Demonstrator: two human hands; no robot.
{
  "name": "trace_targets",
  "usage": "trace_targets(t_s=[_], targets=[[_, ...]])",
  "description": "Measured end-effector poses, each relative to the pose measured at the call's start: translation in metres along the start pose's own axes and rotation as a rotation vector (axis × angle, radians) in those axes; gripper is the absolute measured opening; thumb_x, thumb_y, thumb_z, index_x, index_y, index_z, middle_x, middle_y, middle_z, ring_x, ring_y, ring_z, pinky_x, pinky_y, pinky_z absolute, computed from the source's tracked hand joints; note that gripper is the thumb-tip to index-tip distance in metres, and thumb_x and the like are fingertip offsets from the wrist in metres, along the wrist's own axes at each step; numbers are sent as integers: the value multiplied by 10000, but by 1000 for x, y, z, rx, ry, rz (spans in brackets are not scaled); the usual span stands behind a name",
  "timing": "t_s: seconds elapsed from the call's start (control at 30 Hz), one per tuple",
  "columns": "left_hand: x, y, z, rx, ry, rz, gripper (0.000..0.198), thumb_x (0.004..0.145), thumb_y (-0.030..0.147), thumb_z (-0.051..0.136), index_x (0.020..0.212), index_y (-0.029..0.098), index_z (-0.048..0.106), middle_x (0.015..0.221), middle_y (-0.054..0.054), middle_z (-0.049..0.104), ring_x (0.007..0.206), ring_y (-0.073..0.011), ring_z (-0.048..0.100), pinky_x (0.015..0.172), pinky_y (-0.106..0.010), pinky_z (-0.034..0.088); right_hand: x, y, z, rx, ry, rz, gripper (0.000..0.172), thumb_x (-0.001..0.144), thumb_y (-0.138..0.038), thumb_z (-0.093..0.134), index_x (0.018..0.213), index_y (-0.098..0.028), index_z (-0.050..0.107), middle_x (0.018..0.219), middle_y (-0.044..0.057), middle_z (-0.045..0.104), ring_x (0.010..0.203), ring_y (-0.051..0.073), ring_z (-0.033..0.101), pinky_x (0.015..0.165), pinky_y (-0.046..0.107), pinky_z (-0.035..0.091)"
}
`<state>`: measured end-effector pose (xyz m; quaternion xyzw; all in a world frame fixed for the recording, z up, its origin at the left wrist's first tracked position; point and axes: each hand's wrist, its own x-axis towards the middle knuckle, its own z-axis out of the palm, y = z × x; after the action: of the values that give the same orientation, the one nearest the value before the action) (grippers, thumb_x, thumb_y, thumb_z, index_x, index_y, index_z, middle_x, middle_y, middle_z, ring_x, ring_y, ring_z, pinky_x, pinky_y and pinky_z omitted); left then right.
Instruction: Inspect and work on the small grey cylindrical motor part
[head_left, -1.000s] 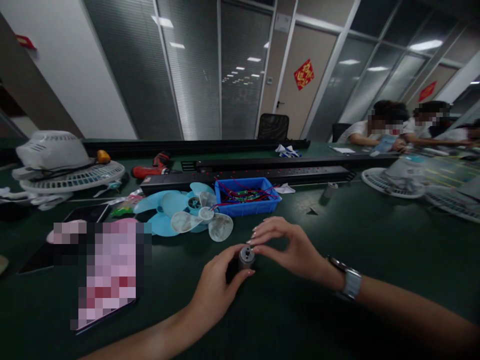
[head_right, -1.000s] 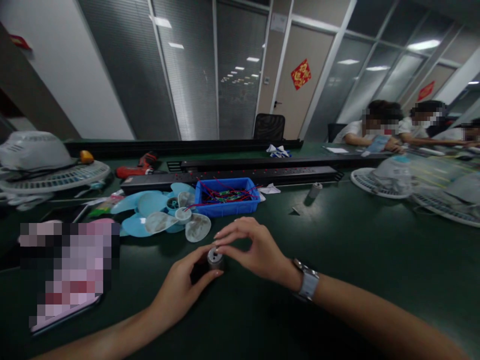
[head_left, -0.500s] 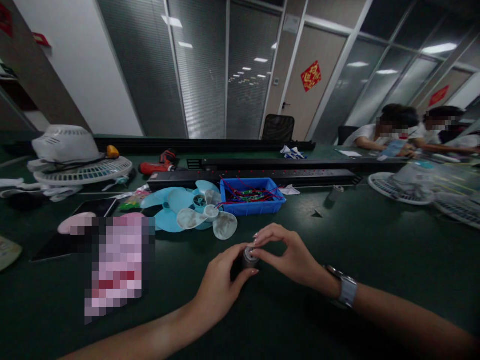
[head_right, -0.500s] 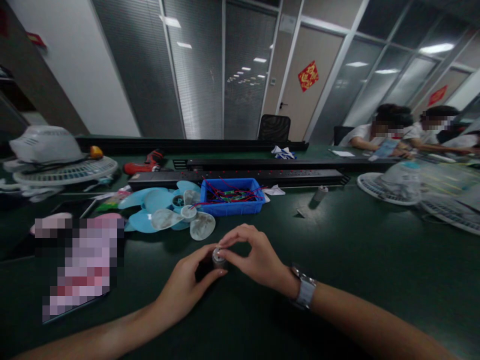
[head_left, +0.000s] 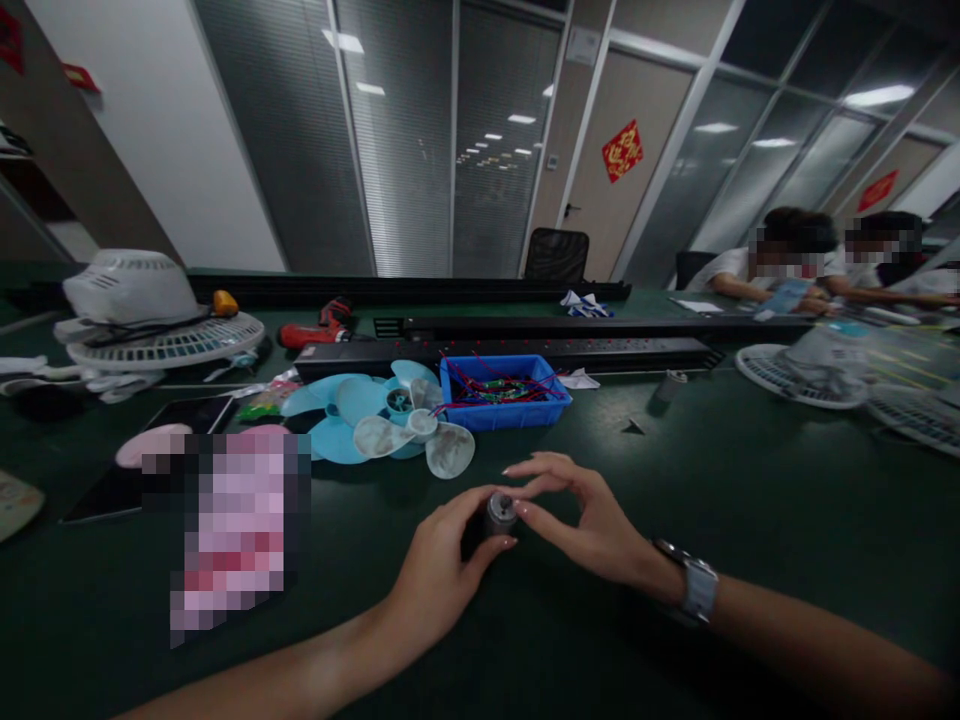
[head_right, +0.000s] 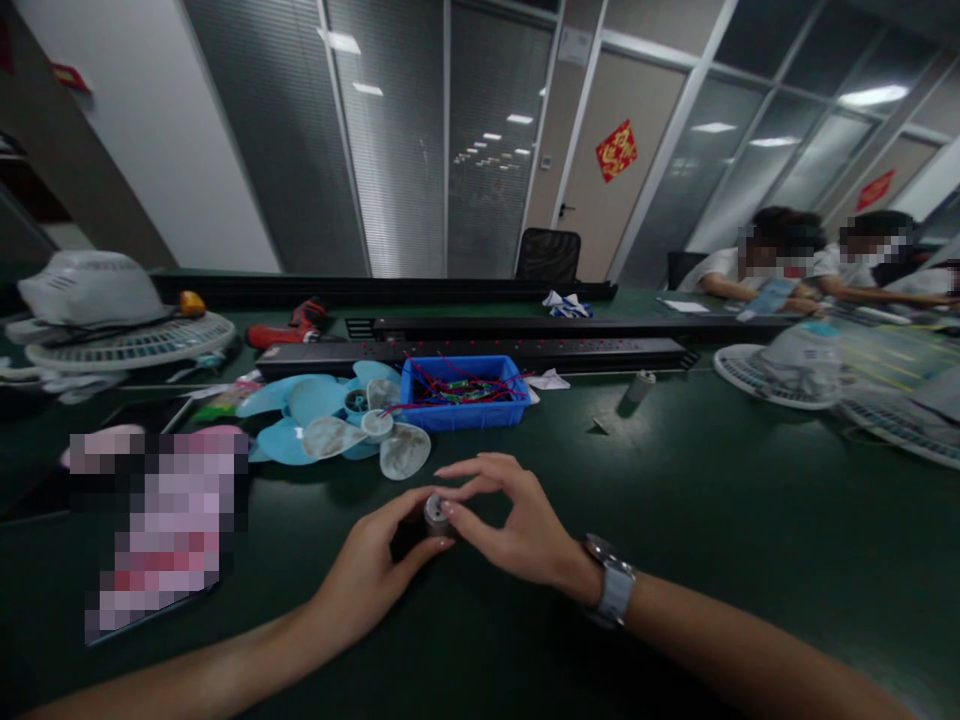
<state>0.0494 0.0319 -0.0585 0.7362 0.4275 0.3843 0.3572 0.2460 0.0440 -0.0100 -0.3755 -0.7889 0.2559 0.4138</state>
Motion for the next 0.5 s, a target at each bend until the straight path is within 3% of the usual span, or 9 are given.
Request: trace_targets(t_s=[0.13,0.2,0.3,0.37,0.5], targets=[[-1,0,0,9,8,-18,371,829,182,694,1186,231,608,1165,-49,692,1062,-244,644,949,-403,502,-1,5,-4,16,161,101,84,896,-232,596,951,-214,657,792,13,724,646,167,672,805,413,531],[-1,1,0,1,-2,-17,371,837,184,686,1195,237,602,1165,-43,690,1058,-238,645,942,-396,505,0,5,-4,-4,143,88,96,883,-237,625,966,-212,666,911,43,727,783,191,693,819,399,528],[-1,0,0,-5,-12,-10,369,849,184,673,1206,231,596,1168,-49,687,1050,-235,644,931,-387,507,2,2,1,-45,3,11,186,837,-221,709,1021,-243,709,1162,50,688,1077,227,641,936,405,487],[-1,-1,0,0,-14,-8,370,850,183,672,1209,228,596,1174,-55,684,1051,-239,642,928,-386,505,5,0,5,-57,-42,-19,210,821,-193,735,1017,-268,727,1143,23,709,1070,217,645,946,402,479],[0,-2,0,15,-14,-5,371,850,191,676,1209,235,595,1182,-47,680,1060,-237,637,937,-385,498,9,2,1,-55,51,-77,138,818,-195,749,930,-275,751,1031,-4,752,995,203,678,998,413,447]])
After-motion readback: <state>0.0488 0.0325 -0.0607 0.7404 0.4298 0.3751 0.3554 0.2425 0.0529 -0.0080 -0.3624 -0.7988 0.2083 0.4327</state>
